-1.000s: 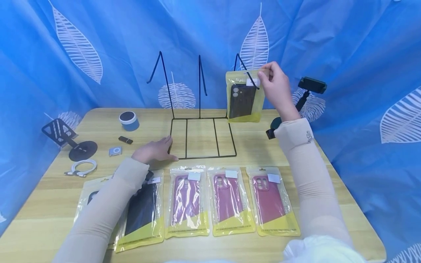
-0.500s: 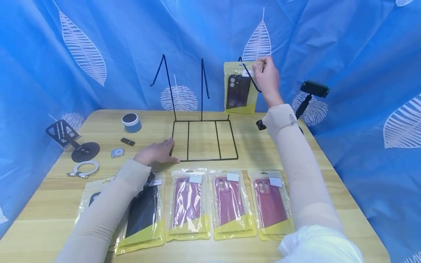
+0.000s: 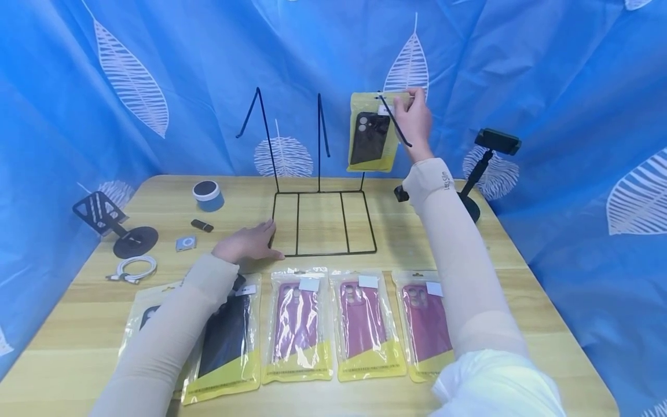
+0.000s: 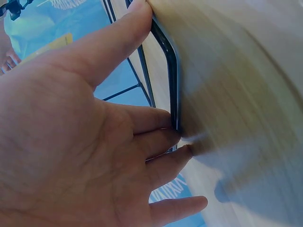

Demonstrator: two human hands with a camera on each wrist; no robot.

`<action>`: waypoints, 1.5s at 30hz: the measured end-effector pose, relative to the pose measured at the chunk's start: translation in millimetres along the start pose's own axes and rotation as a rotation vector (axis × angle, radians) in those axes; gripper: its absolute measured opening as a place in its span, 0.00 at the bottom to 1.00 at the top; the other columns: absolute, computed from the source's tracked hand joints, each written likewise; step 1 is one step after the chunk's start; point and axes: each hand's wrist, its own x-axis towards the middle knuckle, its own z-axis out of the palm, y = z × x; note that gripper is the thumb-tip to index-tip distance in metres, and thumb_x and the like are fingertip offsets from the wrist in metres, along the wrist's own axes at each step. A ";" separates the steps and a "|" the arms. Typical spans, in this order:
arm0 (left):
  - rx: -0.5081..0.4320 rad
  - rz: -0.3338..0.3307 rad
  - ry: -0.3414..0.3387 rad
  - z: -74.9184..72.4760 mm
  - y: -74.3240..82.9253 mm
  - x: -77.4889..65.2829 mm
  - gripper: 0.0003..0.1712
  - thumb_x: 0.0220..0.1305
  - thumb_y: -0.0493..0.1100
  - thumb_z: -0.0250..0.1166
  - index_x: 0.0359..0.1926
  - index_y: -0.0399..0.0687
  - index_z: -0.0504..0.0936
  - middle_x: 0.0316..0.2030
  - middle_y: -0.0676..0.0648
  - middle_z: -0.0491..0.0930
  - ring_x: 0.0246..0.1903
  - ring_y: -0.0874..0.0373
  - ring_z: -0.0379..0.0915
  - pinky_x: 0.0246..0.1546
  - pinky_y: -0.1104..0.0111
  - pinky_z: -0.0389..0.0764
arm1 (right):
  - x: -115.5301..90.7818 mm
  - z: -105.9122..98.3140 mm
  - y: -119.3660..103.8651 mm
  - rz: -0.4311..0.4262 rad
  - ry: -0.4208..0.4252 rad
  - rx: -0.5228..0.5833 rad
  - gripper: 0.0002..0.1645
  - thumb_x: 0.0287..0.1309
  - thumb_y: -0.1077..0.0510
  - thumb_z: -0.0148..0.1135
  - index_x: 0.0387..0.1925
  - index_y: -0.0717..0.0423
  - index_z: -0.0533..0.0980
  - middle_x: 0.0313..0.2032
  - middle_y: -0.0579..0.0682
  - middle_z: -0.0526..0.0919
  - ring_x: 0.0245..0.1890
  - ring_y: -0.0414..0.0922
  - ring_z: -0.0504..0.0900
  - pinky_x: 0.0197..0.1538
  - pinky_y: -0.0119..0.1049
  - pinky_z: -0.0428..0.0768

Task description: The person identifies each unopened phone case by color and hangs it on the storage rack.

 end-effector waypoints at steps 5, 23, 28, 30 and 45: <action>0.007 -0.004 -0.002 -0.6 -5.8 4.1 0.59 0.66 0.66 0.59 0.77 0.33 0.39 0.78 0.36 0.35 0.78 0.39 0.36 0.75 0.40 0.44 | -7.4 -2.5 1.3 0.001 -0.027 0.059 0.35 0.71 0.39 0.48 0.74 0.44 0.57 0.62 0.47 0.74 0.62 0.40 0.73 0.64 0.31 0.71; -0.047 -0.014 0.014 -1.7 -0.8 4.0 0.58 0.66 0.64 0.61 0.77 0.34 0.42 0.78 0.36 0.38 0.78 0.40 0.39 0.76 0.41 0.45 | -159.5 -77.2 103.7 -0.173 -0.901 -0.560 0.40 0.67 0.45 0.59 0.70 0.65 0.63 0.64 0.69 0.72 0.64 0.68 0.70 0.63 0.66 0.70; -0.053 -0.022 0.027 0.7 -2.5 4.3 0.58 0.66 0.64 0.61 0.78 0.35 0.43 0.79 0.37 0.38 0.78 0.42 0.38 0.75 0.40 0.45 | -177.7 -79.1 140.0 -0.113 -1.011 -0.576 0.41 0.58 0.44 0.69 0.64 0.68 0.70 0.57 0.68 0.77 0.58 0.65 0.75 0.60 0.62 0.75; -0.060 -0.025 0.035 -0.9 -2.5 4.1 0.57 0.66 0.64 0.61 0.78 0.36 0.43 0.79 0.37 0.38 0.78 0.42 0.38 0.76 0.40 0.45 | -178.3 -79.4 148.9 -0.130 -0.993 -0.590 0.38 0.55 0.46 0.72 0.59 0.68 0.74 0.50 0.64 0.80 0.51 0.60 0.79 0.55 0.58 0.78; -0.047 -0.017 0.045 -1.0 -1.4 3.9 0.57 0.66 0.64 0.61 0.77 0.34 0.43 0.78 0.35 0.39 0.78 0.40 0.39 0.76 0.41 0.46 | -188.5 -77.5 159.4 0.013 -1.047 -0.461 0.16 0.56 0.48 0.71 0.34 0.54 0.77 0.30 0.47 0.78 0.31 0.43 0.73 0.34 0.36 0.72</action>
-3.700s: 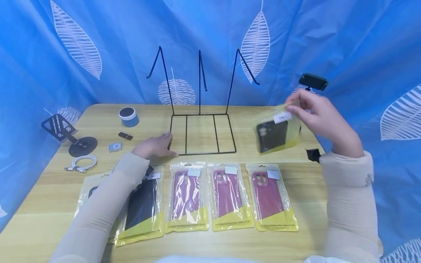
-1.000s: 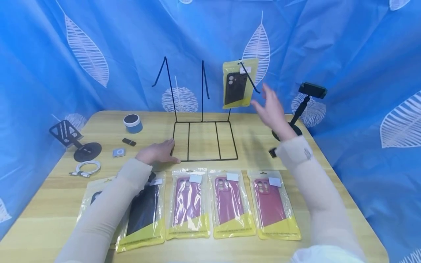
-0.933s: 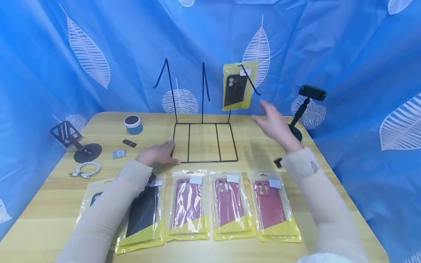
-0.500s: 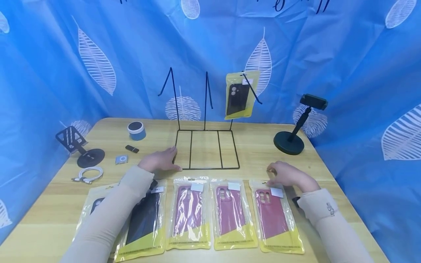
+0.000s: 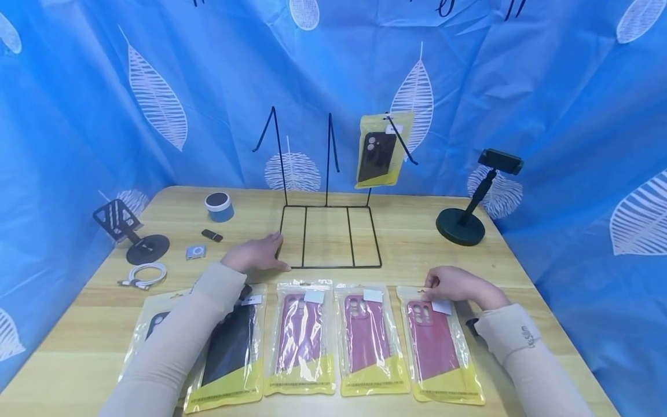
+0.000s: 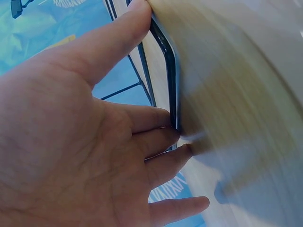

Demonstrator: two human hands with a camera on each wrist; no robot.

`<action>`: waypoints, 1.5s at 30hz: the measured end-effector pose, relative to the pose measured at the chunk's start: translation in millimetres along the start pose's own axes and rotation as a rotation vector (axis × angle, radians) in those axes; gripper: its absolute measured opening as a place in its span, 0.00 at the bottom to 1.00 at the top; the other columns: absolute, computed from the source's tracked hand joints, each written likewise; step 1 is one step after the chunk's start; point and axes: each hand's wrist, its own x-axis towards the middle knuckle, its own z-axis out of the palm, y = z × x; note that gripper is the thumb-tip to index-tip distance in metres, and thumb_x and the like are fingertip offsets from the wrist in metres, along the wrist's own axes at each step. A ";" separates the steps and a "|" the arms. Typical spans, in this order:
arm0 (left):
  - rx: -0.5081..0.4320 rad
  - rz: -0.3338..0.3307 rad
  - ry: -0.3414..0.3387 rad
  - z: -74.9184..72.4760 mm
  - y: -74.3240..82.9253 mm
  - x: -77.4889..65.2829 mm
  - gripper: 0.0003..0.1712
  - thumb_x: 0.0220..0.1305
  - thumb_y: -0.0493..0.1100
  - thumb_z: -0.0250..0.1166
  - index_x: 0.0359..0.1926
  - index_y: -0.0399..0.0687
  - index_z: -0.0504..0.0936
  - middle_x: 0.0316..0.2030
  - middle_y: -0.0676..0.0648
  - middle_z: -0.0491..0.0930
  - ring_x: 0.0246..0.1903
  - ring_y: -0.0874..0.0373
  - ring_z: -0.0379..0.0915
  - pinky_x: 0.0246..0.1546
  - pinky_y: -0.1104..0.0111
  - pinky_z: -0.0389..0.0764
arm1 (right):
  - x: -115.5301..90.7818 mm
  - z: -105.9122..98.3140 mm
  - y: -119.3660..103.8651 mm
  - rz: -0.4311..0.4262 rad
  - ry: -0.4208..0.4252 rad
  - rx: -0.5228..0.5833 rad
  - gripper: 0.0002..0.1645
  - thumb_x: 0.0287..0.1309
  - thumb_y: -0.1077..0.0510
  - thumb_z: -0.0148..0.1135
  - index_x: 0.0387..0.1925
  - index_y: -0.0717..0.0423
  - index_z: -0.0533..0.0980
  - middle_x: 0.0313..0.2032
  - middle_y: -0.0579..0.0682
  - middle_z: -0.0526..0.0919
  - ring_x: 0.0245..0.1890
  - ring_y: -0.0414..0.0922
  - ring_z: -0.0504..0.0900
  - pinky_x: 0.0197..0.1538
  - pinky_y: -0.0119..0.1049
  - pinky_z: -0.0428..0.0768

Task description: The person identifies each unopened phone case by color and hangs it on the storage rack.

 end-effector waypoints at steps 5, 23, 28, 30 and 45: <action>0.004 0.000 -0.001 -0.9 0.2 0.9 0.57 0.66 0.64 0.61 0.77 0.34 0.43 0.78 0.36 0.38 0.78 0.41 0.39 0.76 0.41 0.45 | -3.9 2.2 -2.7 -0.024 0.023 0.008 0.10 0.58 0.54 0.69 0.31 0.53 0.77 0.29 0.46 0.78 0.30 0.43 0.73 0.34 0.36 0.72; 0.001 -0.008 -0.003 -1.2 -1.9 0.9 0.57 0.66 0.65 0.60 0.78 0.36 0.41 0.79 0.37 0.36 0.78 0.42 0.37 0.76 0.44 0.48 | -56.3 -51.8 -36.8 -0.324 0.394 0.108 0.09 0.67 0.60 0.61 0.44 0.52 0.85 0.40 0.39 0.87 0.37 0.27 0.81 0.37 0.26 0.82; 0.000 -0.006 -0.011 0.2 -1.5 1.1 0.58 0.66 0.65 0.60 0.78 0.36 0.41 0.79 0.38 0.36 0.78 0.43 0.36 0.77 0.45 0.47 | -57.0 -62.0 -55.1 -0.557 0.610 -0.028 0.17 0.60 0.71 0.63 0.47 0.52 0.86 0.44 0.33 0.87 0.38 0.21 0.79 0.37 0.18 0.78; 0.000 -0.005 -0.012 1.4 -1.7 1.4 0.58 0.66 0.65 0.60 0.78 0.36 0.41 0.79 0.37 0.36 0.78 0.42 0.37 0.77 0.45 0.47 | -52.4 -68.6 -61.8 -0.674 0.725 -0.084 0.22 0.55 0.76 0.63 0.46 0.53 0.86 0.44 0.36 0.87 0.36 0.22 0.77 0.32 0.17 0.74; -0.003 0.011 0.007 3.8 -4.4 4.4 0.58 0.65 0.65 0.61 0.78 0.34 0.42 0.78 0.35 0.39 0.77 0.40 0.40 0.76 0.42 0.48 | -15.1 -128.0 -116.6 -0.578 1.117 0.180 0.12 0.67 0.60 0.61 0.48 0.64 0.78 0.40 0.24 0.78 0.39 0.25 0.80 0.48 0.15 0.76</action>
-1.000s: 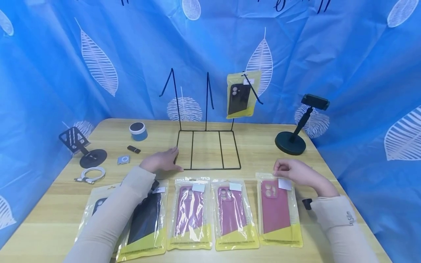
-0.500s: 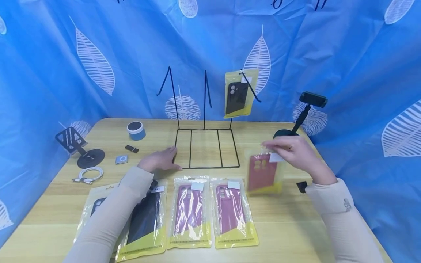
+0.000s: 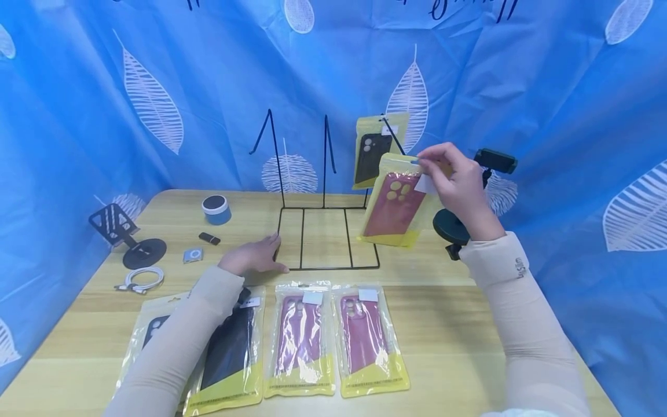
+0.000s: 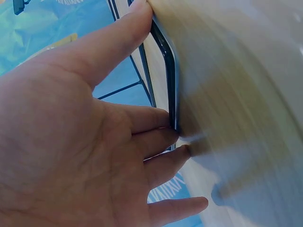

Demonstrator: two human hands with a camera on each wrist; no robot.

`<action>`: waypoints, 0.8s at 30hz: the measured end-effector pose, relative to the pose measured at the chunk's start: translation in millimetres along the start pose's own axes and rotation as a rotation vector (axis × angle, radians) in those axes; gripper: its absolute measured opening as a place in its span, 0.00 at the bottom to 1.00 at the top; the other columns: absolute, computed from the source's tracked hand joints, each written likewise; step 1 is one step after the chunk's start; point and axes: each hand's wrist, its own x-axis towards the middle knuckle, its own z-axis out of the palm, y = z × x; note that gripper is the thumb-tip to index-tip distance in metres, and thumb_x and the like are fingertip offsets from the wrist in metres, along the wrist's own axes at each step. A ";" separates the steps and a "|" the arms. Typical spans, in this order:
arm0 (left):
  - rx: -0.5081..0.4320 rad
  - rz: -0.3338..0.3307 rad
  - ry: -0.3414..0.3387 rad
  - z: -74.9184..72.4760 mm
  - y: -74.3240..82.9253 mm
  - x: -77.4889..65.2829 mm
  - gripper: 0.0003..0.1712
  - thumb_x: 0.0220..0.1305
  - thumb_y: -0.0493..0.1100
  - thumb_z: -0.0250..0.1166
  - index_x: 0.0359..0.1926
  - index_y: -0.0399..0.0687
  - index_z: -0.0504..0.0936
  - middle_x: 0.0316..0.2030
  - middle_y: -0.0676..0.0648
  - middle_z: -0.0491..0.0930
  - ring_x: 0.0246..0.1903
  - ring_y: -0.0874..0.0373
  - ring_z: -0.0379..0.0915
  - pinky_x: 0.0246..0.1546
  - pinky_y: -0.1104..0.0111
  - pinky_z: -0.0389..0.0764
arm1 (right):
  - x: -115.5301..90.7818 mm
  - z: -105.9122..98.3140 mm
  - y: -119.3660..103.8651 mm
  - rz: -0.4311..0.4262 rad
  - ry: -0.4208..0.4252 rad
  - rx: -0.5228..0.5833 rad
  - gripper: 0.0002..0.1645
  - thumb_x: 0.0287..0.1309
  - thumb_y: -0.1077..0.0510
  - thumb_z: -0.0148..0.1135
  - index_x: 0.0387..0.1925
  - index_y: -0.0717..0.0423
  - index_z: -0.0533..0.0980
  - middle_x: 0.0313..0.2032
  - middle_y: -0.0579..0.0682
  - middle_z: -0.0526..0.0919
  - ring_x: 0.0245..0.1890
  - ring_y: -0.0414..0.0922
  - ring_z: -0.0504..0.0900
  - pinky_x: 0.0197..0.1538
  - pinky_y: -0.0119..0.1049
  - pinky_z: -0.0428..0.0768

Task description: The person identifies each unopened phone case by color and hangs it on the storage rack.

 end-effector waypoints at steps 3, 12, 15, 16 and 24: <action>-0.002 0.003 0.003 1.1 0.3 0.4 0.59 0.65 0.65 0.62 0.77 0.34 0.43 0.78 0.35 0.40 0.77 0.39 0.41 0.75 0.42 0.49 | 3.2 3.4 2.0 0.028 -0.003 0.041 0.12 0.68 0.60 0.60 0.47 0.65 0.78 0.41 0.28 0.80 0.39 0.28 0.81 0.48 0.15 0.77; -0.008 -0.004 0.001 -0.6 0.7 -0.7 0.58 0.65 0.64 0.62 0.78 0.34 0.42 0.78 0.35 0.39 0.77 0.40 0.40 0.76 0.42 0.48 | 7.4 4.6 5.2 0.099 -0.039 0.096 0.12 0.68 0.57 0.59 0.47 0.61 0.81 0.41 0.33 0.82 0.40 0.33 0.81 0.47 0.16 0.79; -0.009 -0.002 0.001 -1.3 0.9 -1.4 0.58 0.65 0.64 0.61 0.78 0.34 0.42 0.78 0.35 0.39 0.77 0.40 0.39 0.76 0.42 0.47 | 6.8 4.7 5.0 0.142 -0.096 0.069 0.13 0.70 0.55 0.58 0.49 0.57 0.80 0.43 0.35 0.81 0.41 0.35 0.80 0.46 0.15 0.78; -0.009 0.000 0.003 -1.4 0.8 -1.8 0.58 0.65 0.64 0.61 0.77 0.34 0.42 0.78 0.35 0.39 0.77 0.39 0.39 0.75 0.42 0.48 | 6.9 5.2 5.1 0.146 -0.116 0.064 0.13 0.70 0.55 0.57 0.50 0.57 0.80 0.43 0.37 0.81 0.41 0.35 0.79 0.46 0.15 0.77; -0.020 0.002 -0.004 -0.1 0.2 -3.0 0.58 0.66 0.64 0.61 0.78 0.35 0.41 0.78 0.36 0.38 0.78 0.41 0.37 0.77 0.45 0.47 | 19.1 17.2 7.2 0.093 -0.179 -0.018 0.14 0.73 0.57 0.53 0.52 0.58 0.79 0.48 0.51 0.82 0.47 0.30 0.80 0.54 0.19 0.78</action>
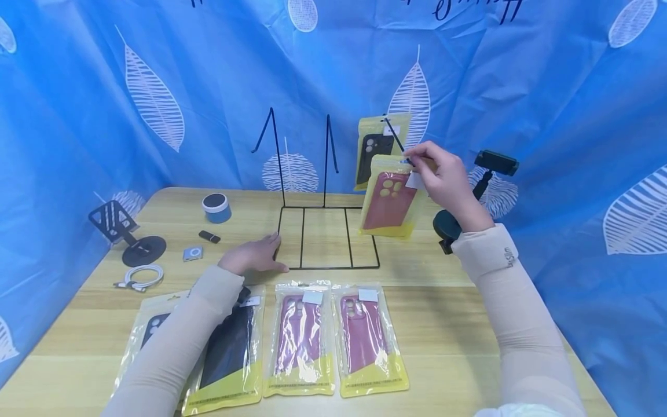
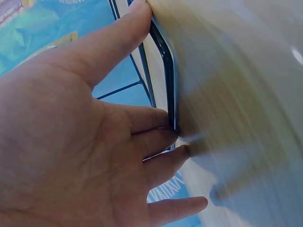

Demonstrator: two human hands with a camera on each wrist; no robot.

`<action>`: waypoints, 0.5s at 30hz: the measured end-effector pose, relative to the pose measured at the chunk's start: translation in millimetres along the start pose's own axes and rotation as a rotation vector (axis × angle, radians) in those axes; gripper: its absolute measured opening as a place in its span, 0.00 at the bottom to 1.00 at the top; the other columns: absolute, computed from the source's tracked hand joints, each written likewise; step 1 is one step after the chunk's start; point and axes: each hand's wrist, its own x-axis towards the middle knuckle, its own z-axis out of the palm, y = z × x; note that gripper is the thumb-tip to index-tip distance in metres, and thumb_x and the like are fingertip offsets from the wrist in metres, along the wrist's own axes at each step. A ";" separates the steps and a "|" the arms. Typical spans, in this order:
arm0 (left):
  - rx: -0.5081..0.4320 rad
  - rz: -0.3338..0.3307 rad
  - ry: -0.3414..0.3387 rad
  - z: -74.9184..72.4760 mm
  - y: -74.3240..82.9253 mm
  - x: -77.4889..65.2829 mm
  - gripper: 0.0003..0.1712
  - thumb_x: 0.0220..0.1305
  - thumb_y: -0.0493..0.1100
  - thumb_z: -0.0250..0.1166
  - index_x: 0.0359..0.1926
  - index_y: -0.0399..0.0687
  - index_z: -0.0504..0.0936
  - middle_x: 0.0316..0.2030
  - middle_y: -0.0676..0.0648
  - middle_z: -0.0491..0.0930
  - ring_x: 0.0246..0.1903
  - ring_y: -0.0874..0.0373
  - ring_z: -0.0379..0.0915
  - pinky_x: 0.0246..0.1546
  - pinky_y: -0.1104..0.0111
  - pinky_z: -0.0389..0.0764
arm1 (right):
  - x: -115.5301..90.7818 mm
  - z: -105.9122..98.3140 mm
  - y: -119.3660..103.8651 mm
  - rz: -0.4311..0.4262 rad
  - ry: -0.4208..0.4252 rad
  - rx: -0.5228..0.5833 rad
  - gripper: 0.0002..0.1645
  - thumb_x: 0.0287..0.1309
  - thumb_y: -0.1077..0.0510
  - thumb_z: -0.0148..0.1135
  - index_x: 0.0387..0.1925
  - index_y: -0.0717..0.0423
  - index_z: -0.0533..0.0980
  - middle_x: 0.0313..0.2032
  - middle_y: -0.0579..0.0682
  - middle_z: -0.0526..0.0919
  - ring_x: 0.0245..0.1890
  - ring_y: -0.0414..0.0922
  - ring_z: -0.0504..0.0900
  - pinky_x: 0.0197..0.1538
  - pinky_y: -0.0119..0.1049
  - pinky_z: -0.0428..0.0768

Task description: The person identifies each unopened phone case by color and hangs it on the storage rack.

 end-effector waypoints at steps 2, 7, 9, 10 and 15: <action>-0.005 -0.007 -0.001 -1.0 0.3 -0.8 0.57 0.67 0.63 0.61 0.78 0.34 0.42 0.78 0.36 0.38 0.78 0.41 0.37 0.77 0.46 0.47 | 8.4 3.6 1.5 0.018 0.009 -0.037 0.16 0.73 0.54 0.52 0.53 0.57 0.78 0.50 0.53 0.83 0.51 0.35 0.81 0.59 0.29 0.80; -0.001 -0.015 0.002 -1.9 0.4 -1.4 0.57 0.67 0.63 0.61 0.78 0.34 0.42 0.78 0.36 0.38 0.78 0.41 0.38 0.77 0.45 0.47 | 32.9 14.0 8.1 0.107 0.019 -0.092 0.22 0.73 0.45 0.51 0.56 0.57 0.74 0.54 0.56 0.83 0.60 0.51 0.79 0.64 0.52 0.76; 0.006 -0.009 0.005 -0.9 0.1 -0.6 0.57 0.66 0.63 0.61 0.78 0.34 0.42 0.78 0.36 0.39 0.78 0.41 0.39 0.76 0.44 0.47 | 41.9 18.1 11.8 0.135 0.023 -0.093 0.24 0.73 0.44 0.51 0.56 0.58 0.73 0.56 0.57 0.82 0.61 0.52 0.78 0.65 0.54 0.75; 0.007 -0.005 0.008 -0.5 0.2 -0.5 0.57 0.66 0.63 0.61 0.77 0.34 0.42 0.78 0.36 0.39 0.78 0.40 0.39 0.76 0.43 0.47 | 45.9 20.2 13.5 0.140 0.027 -0.095 0.24 0.73 0.44 0.51 0.55 0.59 0.73 0.56 0.57 0.82 0.61 0.52 0.78 0.65 0.54 0.75; 0.013 -0.003 0.019 -0.1 0.5 0.1 0.57 0.66 0.64 0.61 0.77 0.34 0.44 0.78 0.35 0.41 0.77 0.39 0.41 0.75 0.41 0.49 | 64.3 30.4 21.6 0.134 0.058 -0.132 0.23 0.73 0.45 0.51 0.53 0.61 0.74 0.54 0.60 0.83 0.61 0.55 0.78 0.65 0.54 0.74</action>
